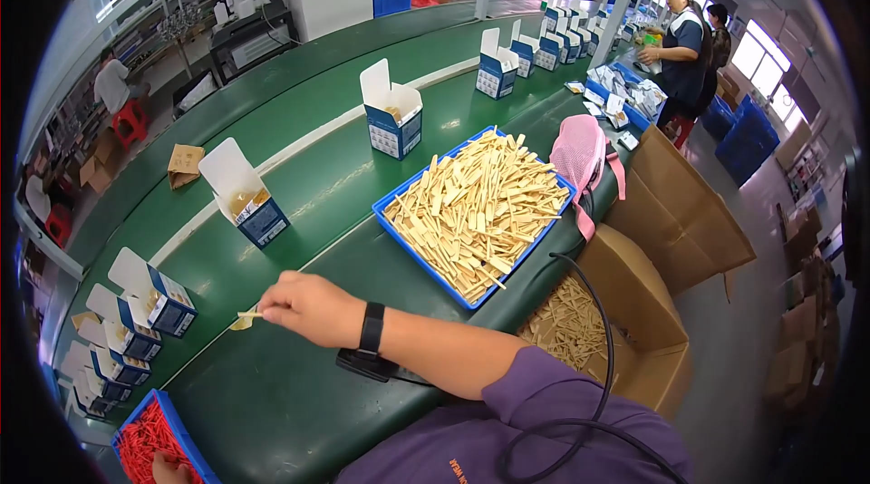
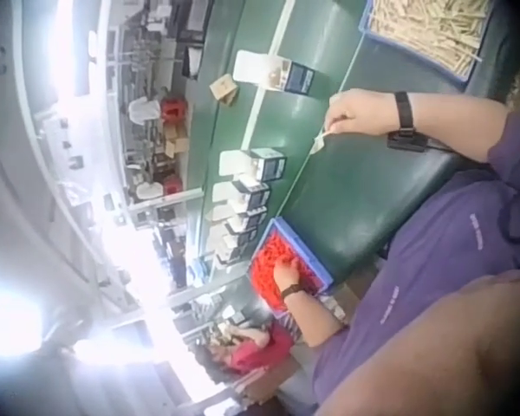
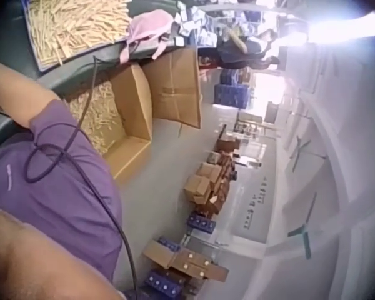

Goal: Packaging small yellow and red components into cardboard boxes on a factory assembly line.

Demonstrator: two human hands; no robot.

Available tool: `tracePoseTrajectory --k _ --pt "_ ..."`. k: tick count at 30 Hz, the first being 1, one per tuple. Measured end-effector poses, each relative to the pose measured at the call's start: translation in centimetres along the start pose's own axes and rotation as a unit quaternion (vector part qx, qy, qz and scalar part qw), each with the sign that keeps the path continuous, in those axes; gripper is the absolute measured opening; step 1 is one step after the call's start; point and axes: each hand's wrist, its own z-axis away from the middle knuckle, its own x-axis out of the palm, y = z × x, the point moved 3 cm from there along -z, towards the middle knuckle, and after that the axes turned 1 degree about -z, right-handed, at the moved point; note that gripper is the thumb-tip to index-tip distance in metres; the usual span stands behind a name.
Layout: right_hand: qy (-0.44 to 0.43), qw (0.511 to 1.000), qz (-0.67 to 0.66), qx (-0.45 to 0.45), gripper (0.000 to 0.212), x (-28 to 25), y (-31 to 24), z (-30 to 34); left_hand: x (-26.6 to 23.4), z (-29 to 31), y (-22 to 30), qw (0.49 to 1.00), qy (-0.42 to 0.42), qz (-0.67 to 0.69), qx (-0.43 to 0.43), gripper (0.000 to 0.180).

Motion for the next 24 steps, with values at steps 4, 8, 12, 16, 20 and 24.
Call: tracePoseTrajectory --k 4,8,12,16,20,24 --pt "-0.041 0.999 -0.005 0.013 0.016 1.6 3.2 1.5 -1.6 1.1 3.2 0.998 -0.031 -0.058 0.018 0.029" --pt "-0.048 0.995 -0.059 0.065 0.017 1.5 3.1 1.1 -2.3 1.8 4.4 1.000 -0.020 0.002 -0.005 0.028" --pt "-0.042 0.988 -0.109 0.098 0.018 1.4 3.2 0.8 -2.3 1.7 6.3 0.996 0.043 0.076 -0.012 0.026" --pt "-0.045 0.976 -0.168 0.133 0.020 1.8 4.5 0.7 -0.9 0.5 5.0 0.999 0.009 0.025 0.041 0.027" --pt "-0.054 0.944 -0.253 0.204 0.019 1.5 4.3 0.9 -0.7 -0.1 3.9 0.998 -0.014 0.064 0.004 0.033" --pt "-0.013 0.978 -0.161 0.130 0.015 1.3 4.7 1.2 -2.7 1.1 5.6 0.999 0.002 0.050 -0.021 0.039"
